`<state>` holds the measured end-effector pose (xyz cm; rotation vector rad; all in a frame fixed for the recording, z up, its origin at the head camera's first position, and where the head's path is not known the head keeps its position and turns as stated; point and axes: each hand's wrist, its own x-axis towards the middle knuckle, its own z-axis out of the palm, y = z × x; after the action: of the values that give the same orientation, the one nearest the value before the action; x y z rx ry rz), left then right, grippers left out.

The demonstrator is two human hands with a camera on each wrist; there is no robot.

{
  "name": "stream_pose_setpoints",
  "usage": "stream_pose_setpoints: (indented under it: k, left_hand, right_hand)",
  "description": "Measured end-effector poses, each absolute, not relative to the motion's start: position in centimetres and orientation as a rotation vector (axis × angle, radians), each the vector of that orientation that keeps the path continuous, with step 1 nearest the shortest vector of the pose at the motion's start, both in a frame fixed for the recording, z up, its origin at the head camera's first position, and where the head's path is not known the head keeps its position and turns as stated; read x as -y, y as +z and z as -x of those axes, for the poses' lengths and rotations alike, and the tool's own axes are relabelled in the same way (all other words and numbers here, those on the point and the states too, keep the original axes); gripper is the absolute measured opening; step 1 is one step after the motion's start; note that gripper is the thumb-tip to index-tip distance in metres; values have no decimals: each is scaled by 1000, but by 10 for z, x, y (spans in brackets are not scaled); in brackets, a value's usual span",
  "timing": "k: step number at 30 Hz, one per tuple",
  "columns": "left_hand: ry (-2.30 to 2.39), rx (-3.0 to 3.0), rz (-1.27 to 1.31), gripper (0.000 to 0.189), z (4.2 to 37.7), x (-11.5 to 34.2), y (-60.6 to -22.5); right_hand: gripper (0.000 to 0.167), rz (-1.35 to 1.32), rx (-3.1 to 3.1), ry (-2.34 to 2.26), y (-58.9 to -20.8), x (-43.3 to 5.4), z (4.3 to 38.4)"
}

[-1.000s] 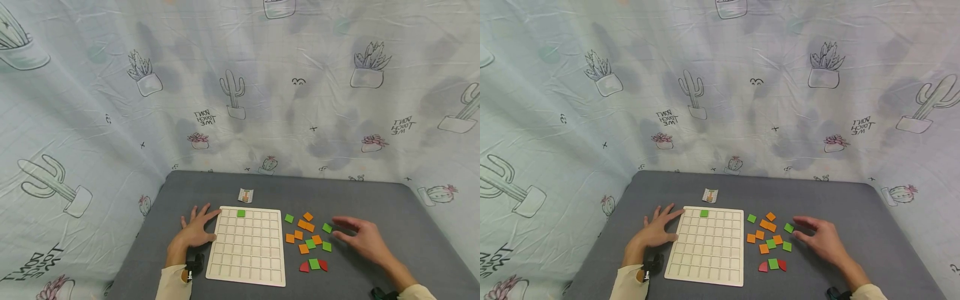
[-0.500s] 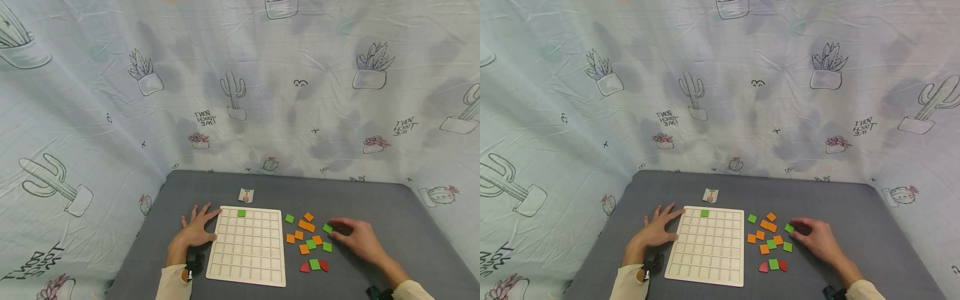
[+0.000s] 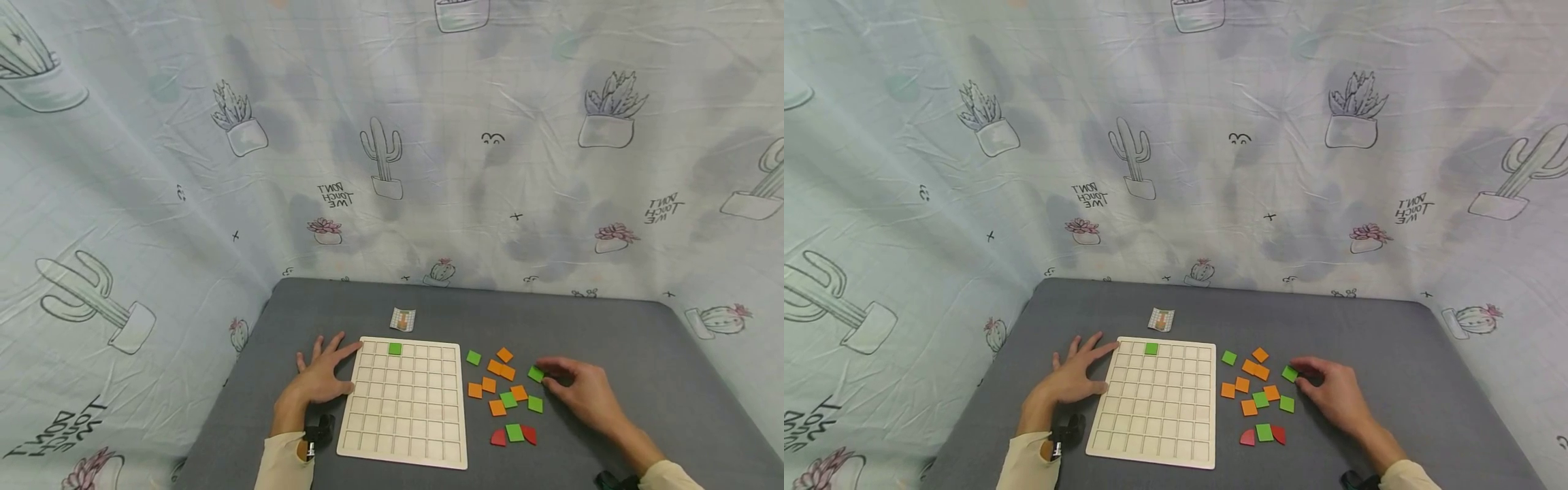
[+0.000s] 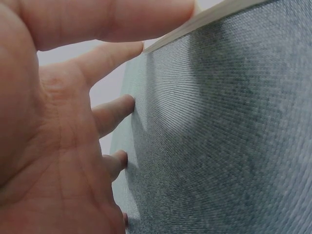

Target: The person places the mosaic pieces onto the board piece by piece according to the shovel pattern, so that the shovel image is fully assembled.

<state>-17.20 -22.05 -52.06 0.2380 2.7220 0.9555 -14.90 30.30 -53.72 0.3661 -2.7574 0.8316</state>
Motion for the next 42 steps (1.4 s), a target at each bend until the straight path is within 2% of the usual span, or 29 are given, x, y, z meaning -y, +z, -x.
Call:
stream_pose_setpoints:
  k: [20,42]
  left_hand:
    - [965,-2724,-240,87,171,219,-521]
    - [941,-2732,-224,86,172,220,-525]
  right_hand:
    - [35,-332,2728,812,-538,-301,149]
    - [34,-521,2628,833,-460,-257,159]
